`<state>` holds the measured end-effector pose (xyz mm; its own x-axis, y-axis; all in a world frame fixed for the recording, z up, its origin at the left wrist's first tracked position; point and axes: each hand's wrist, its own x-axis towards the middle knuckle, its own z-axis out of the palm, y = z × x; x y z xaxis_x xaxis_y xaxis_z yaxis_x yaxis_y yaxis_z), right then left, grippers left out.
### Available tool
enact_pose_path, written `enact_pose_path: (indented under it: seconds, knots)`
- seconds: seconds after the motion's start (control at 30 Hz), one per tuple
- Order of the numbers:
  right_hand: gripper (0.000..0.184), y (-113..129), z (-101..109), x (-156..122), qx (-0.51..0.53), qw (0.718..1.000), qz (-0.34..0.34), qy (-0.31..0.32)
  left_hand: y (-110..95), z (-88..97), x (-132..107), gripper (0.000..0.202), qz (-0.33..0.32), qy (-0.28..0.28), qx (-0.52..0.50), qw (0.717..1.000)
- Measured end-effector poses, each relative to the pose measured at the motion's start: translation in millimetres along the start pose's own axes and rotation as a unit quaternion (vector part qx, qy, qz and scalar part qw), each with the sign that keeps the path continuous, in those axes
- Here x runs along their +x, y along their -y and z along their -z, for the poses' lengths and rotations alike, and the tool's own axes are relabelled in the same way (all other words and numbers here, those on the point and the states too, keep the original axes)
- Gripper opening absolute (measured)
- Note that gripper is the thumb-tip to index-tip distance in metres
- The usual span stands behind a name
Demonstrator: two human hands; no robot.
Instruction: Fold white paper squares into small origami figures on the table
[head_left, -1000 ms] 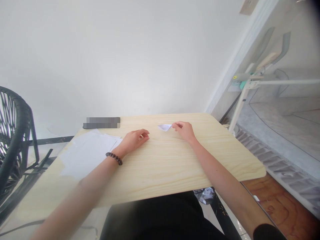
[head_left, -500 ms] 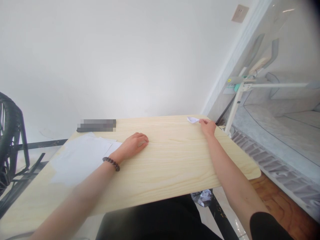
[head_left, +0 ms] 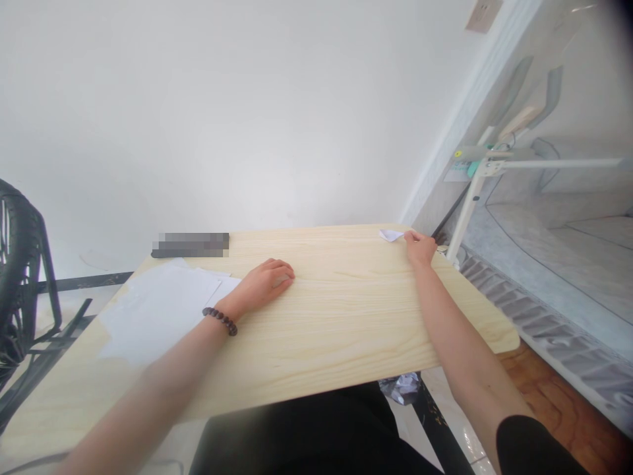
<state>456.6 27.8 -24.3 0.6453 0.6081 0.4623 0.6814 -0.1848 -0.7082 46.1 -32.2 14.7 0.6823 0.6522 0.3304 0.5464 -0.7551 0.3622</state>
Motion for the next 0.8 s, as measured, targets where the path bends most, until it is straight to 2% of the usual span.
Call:
enact_pose_path:
  seconds: [0.13,0.27,0.33,0.43,0.5,0.6,0.7,0.8]
  knots:
    - [0.038,6.8,1.0,-7.3,-0.020,0.999,0.032,-0.001,0.0,0.0,0.6,0.025,-0.006,-0.004,0.002,1.000]
    - [0.035,33.6,-3.4,-26.4,-0.026,0.993,0.114,0.019,-1.0,0.2,0.7,0.025,-0.010,-0.004,0.000,1.000]
    - [0.033,53.1,-8.2,-41.1,-0.011,0.986,0.159,0.051,-0.7,2.4,0.1,0.025,-0.009,0.005,0.000,1.000]
    - [0.029,84.2,-16.2,-71.2,0.025,0.964,0.224,0.139,4.3,13.8,-2.6,0.026,0.009,0.036,0.004,0.999]
    - [0.025,103.7,-20.1,-96.2,0.042,0.938,0.266,0.218,12.0,28.4,-6.7,0.025,0.031,0.058,0.007,0.998]
    - [0.025,128.5,-22.2,-134.7,0.040,0.887,0.328,0.322,30.5,56.0,-18.4,0.029,0.077,0.056,0.009,0.995]
    - [0.024,146.6,-22.5,-163.4,0.037,0.855,0.387,0.344,53.5,78.3,-36.8,0.040,0.175,0.093,0.034,0.980]
    - [0.025,157.0,-24.4,-176.2,0.029,0.839,0.413,0.353,72.2,87.4,-54.5,0.051,0.249,0.146,0.049,0.956]
